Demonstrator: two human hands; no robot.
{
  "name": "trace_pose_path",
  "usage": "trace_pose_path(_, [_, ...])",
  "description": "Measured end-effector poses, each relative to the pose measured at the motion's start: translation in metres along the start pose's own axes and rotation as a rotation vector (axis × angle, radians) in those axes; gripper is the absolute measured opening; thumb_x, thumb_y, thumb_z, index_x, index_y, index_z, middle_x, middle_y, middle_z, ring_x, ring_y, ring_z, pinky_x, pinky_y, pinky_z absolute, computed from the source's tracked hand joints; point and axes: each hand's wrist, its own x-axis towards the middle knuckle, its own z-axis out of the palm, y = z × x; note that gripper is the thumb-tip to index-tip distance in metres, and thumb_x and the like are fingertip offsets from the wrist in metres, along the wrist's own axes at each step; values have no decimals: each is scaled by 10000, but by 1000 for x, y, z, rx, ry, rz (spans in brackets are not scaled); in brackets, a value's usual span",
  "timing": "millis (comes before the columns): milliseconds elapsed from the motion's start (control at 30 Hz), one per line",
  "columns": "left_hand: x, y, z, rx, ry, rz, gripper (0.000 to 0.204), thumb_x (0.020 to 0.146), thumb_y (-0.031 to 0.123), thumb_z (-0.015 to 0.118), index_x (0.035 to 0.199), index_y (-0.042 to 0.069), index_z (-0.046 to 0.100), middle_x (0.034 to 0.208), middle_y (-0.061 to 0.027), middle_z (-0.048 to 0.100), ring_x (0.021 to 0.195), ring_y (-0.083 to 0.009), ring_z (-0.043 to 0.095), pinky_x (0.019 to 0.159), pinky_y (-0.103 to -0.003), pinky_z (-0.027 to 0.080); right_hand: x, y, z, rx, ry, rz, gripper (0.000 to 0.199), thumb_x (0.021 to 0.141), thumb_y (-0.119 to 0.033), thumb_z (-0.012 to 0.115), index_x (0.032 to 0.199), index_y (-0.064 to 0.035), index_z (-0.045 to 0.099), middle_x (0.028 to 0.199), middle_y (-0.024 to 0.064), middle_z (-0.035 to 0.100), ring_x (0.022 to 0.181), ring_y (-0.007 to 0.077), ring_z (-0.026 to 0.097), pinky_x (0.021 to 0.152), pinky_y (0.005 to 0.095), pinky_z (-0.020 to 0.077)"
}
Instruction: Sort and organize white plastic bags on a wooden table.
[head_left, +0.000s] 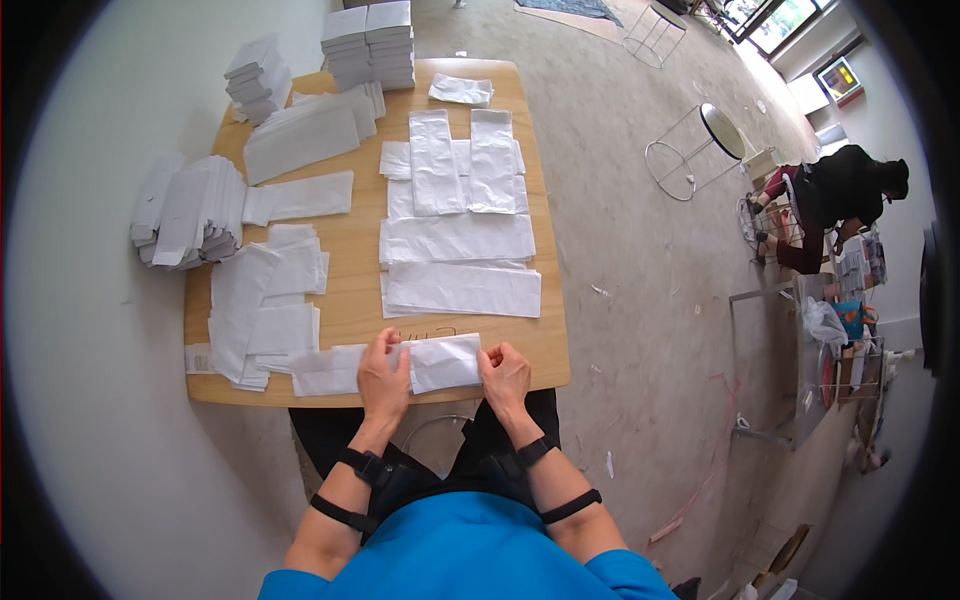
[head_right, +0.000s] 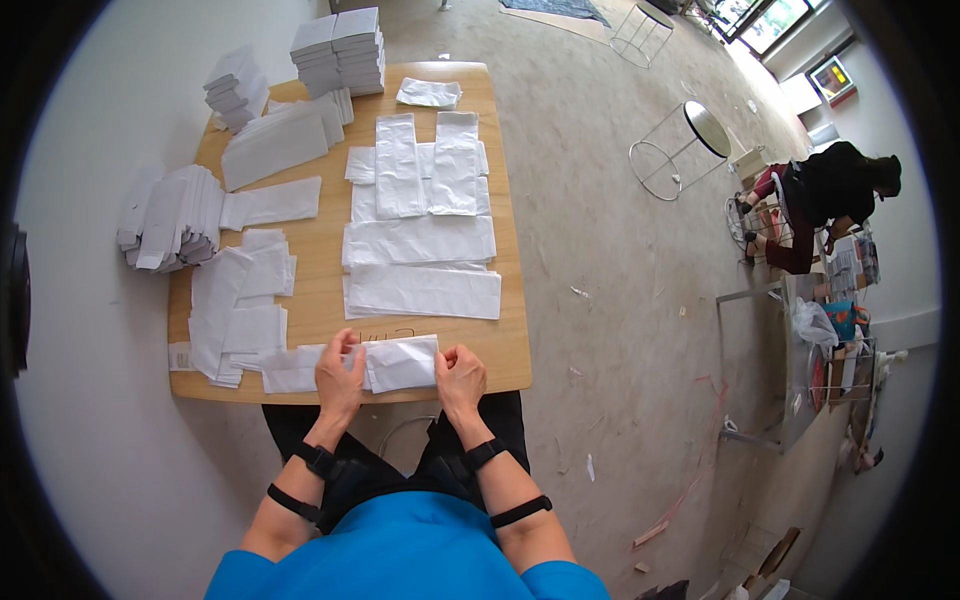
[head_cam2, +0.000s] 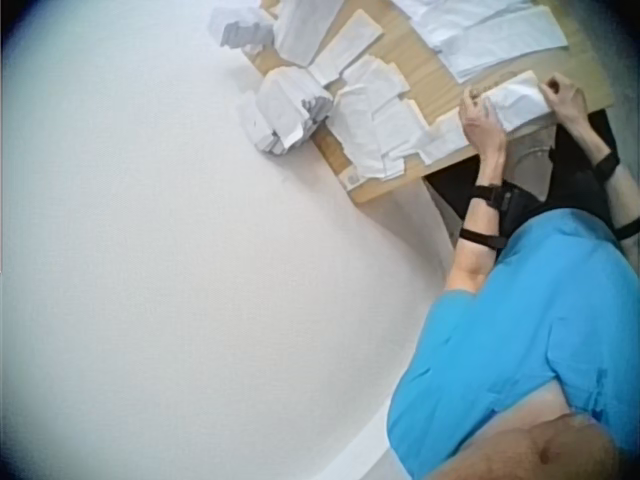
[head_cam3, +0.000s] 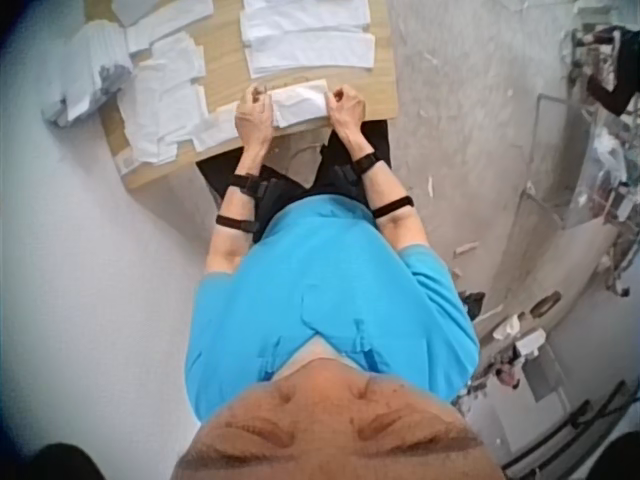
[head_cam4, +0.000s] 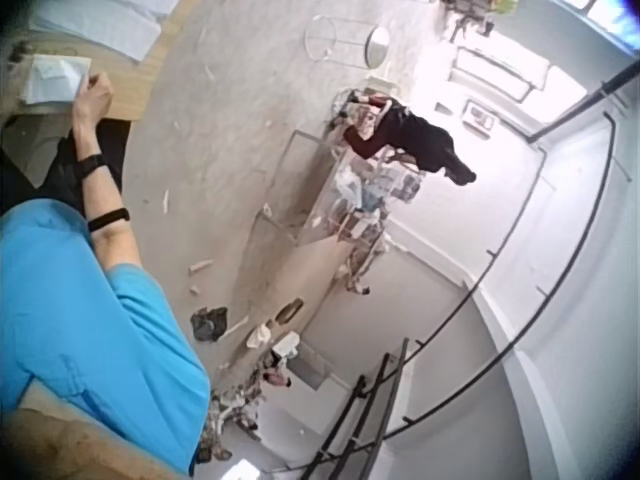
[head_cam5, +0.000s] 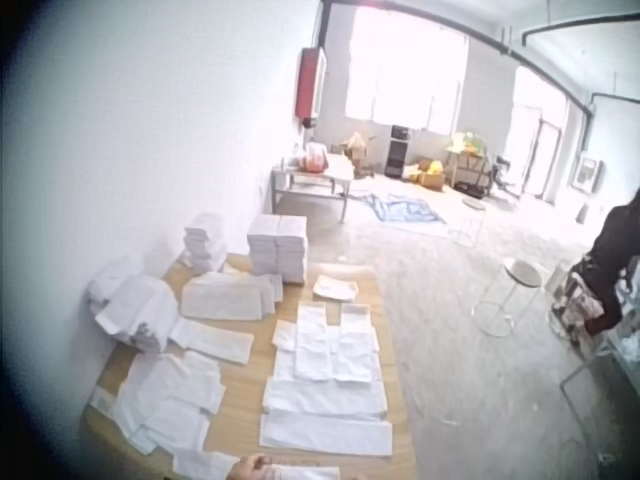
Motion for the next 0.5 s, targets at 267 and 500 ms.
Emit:
trace_pose_path(267, [-10, 7, -8, -304, -211, -237, 146, 841, 130, 656, 907, 3, 628, 764, -109, 627, 690, -252, 598, 655, -350, 488, 0, 0, 2, -21, 12, -12, 185, 792, -201, 670, 720, -36, 630, 682, 128, 638, 682, 320, 639, 644, 421, 495])
trace_pose_path(500, [-26, 3, -15, 149, -297, -300, 317, 769, 327, 738, 764, 27, 636, 721, -125, 645, 705, -308, 636, 635, -401, 492, 1, 4, 1, -47, 4, -20, 183, 794, -198, 670, 724, -34, 628, 698, 128, 643, 687, 318, 641, 647, 415, 496])
